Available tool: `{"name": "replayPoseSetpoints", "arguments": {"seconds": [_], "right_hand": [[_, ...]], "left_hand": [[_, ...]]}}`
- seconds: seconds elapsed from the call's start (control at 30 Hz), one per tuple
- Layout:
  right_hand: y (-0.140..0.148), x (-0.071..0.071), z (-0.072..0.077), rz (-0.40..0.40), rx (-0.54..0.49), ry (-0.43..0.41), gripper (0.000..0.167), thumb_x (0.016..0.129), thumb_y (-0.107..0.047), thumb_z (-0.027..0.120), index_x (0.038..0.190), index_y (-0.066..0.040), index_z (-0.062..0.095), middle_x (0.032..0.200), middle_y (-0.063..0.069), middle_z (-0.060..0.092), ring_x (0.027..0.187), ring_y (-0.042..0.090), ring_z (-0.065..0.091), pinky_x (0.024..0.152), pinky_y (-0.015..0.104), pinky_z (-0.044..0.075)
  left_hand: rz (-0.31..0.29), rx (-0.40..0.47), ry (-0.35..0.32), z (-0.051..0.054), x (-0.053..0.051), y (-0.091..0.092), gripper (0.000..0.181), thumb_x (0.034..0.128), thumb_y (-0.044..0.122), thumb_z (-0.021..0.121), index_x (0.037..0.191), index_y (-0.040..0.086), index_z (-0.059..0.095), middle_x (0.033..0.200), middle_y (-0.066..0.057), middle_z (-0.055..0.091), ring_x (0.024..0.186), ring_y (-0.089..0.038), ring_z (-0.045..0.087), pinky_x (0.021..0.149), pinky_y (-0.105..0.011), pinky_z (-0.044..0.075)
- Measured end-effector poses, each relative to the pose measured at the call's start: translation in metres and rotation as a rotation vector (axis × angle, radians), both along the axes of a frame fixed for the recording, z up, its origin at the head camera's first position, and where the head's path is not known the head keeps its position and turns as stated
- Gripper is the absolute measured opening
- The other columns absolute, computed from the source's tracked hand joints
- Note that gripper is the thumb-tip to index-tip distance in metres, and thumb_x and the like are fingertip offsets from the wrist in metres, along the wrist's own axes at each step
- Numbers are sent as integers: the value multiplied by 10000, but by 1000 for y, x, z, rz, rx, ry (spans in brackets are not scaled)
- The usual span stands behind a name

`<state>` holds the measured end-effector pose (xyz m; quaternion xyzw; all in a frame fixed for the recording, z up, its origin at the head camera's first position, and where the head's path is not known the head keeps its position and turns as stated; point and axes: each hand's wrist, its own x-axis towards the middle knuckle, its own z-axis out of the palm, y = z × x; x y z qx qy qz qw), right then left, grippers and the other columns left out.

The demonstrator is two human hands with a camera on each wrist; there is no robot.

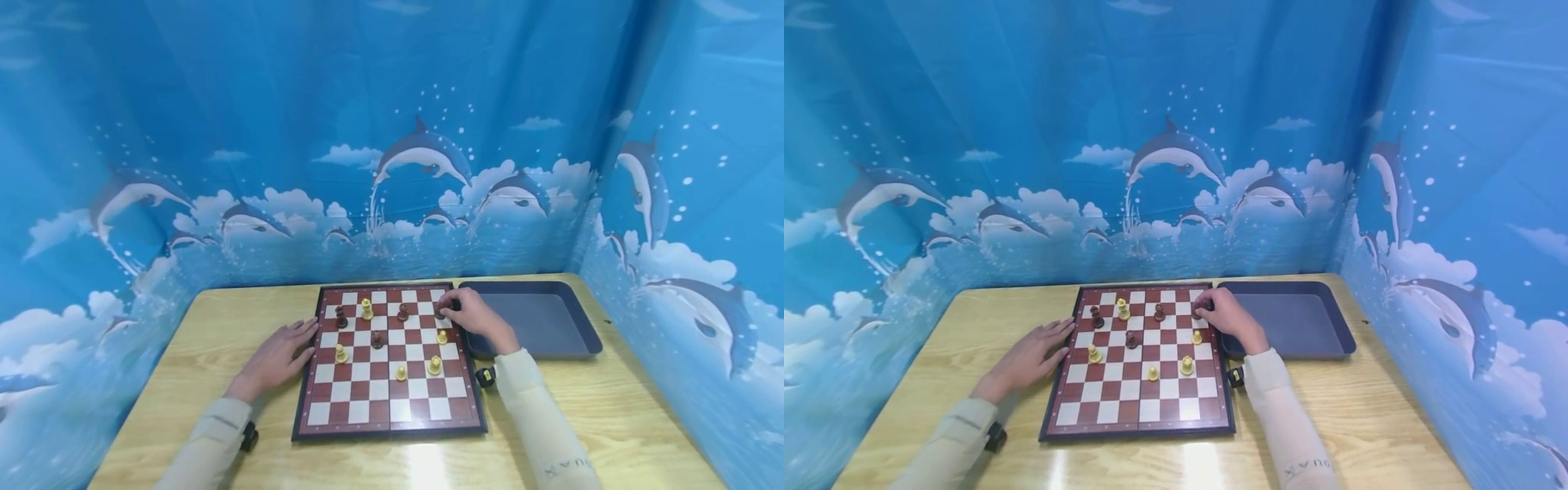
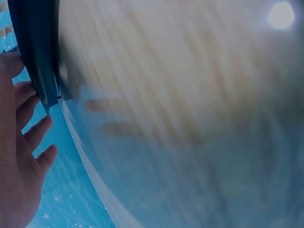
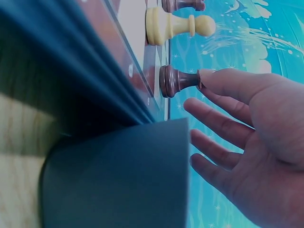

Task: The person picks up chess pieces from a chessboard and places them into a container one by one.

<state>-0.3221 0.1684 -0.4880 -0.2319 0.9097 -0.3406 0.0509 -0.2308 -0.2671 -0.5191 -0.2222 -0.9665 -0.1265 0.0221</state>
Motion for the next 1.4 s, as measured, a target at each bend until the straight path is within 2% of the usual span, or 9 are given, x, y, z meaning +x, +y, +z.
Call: {"name": "replayPoseSetpoints", "arguments": {"seconds": [0.23,0.43,0.73,1.0,1.23,1.4], "right_hand": [[-2,-1,0,4,-3,-3,121,967,-106,699,1060,-41,741,994,59,710,957,244,670,864,462,568],[-2,-2,-4,-17,-26,-22,128,958,-133,720,1054,-54,747,1035,72,723,998,265,674,896,470,567],[-1,-2,-6,1,-44,7,68,941,-111,735,994,-84,768,1104,95,737,1053,296,679,933,489,567],[1,2,-4,19,-82,34,80,934,-93,740,1003,-77,777,1130,115,732,1089,321,669,961,514,556],[5,7,6,-27,-159,70,124,939,-131,745,1034,-57,771,1219,182,698,1166,361,632,1004,560,523],[7,11,9,-38,-193,69,157,940,-115,737,1076,-40,764,1181,161,701,1172,363,627,1010,585,513]], "left_hand": [[-5,-10,-14,0,1,-2,587,1070,409,480,1546,72,410,1626,-119,365,1463,-411,385,1211,-616,278],[1,-35,-36,-1,-2,-2,594,1076,437,451,1563,104,380,1644,-83,328,1473,-379,383,1220,-593,280],[-2,-8,-49,-3,-3,-4,596,1075,432,461,1571,114,370,1648,-76,322,1451,-389,413,1201,-599,313],[9,20,-74,-7,-3,-5,608,1080,467,425,1589,146,336,1664,-51,293,1442,-377,429,1173,-579,370],[31,45,-117,-9,-3,-5,626,1081,507,388,1599,166,304,1677,-34,257,1469,-352,395,1175,-557,376],[39,52,-129,-10,-2,-6,640,1079,529,366,1602,167,293,1681,-51,253,1478,-357,378,1179,-564,366]]}}
